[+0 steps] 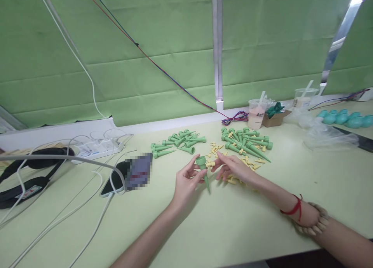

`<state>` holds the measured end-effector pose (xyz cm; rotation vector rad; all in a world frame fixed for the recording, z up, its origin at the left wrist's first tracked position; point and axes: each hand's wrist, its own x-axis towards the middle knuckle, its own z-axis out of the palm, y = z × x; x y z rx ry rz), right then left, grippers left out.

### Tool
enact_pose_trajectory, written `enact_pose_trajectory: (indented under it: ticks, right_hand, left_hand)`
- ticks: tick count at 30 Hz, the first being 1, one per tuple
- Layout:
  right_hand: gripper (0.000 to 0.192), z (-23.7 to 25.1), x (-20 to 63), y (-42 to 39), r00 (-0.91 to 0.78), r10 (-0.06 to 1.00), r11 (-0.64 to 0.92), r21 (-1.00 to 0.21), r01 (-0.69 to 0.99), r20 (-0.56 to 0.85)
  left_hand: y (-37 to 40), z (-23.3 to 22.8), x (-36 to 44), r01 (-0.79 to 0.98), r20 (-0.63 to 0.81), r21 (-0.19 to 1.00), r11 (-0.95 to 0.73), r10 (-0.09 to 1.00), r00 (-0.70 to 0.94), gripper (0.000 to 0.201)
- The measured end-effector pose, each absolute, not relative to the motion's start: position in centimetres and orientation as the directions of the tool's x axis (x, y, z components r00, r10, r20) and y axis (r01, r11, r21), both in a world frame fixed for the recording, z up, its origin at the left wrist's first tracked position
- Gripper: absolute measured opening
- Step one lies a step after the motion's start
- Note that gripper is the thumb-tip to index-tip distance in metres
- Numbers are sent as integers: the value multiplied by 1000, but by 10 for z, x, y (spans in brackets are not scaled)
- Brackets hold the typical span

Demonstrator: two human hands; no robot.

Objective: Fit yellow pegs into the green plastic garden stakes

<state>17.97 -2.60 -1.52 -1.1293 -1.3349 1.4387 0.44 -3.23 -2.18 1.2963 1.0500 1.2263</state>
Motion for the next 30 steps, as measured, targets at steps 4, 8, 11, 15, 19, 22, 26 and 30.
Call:
enact_pose_trajectory:
  ticks: [4, 8, 11, 15, 19, 22, 26, 30]
  right_hand:
    - [42, -12, 182, -26, -275, 954, -170, -972, -161, -121]
    - [33, -11, 184, -28, -279, 953, -170, -971, -165, -119]
    - [30, -11, 184, -30, -280, 955, -142, -981, -129, -101]
    - [36, -10, 184, -31, -268, 957, -138, -987, -86, -111]
    - [54, -13, 184, -30, -222, 967, -138, -989, -42, -126]
    - [54, -17, 185, -28, -228, 966, -136, -989, -54, -121]
    - [56, -17, 186, -28, -263, 956, -168, -978, -126, -131]
    - [58, -15, 185, -29, -244, 959, -179, -976, -128, -144]
  left_hand:
    - [-31, -21, 5, -61, 87, 995, -81, 992, 95, 63]
    - [-31, -21, 5, -62, 79, 995, -73, 992, 103, 63]
    - [-31, -21, 5, -64, 82, 995, -75, 990, 112, 64]
    - [-31, -20, 4, -65, 85, 995, -79, 991, 102, 63]
    - [-31, -19, 3, -74, 94, 993, -88, 992, 79, 62]
    - [-31, -19, 3, -62, 95, 994, -90, 992, 78, 62]
    - [-32, -18, 3, -57, 88, 995, -84, 993, 80, 62]
    - [-32, -18, 3, -70, 86, 994, -81, 994, 73, 62]
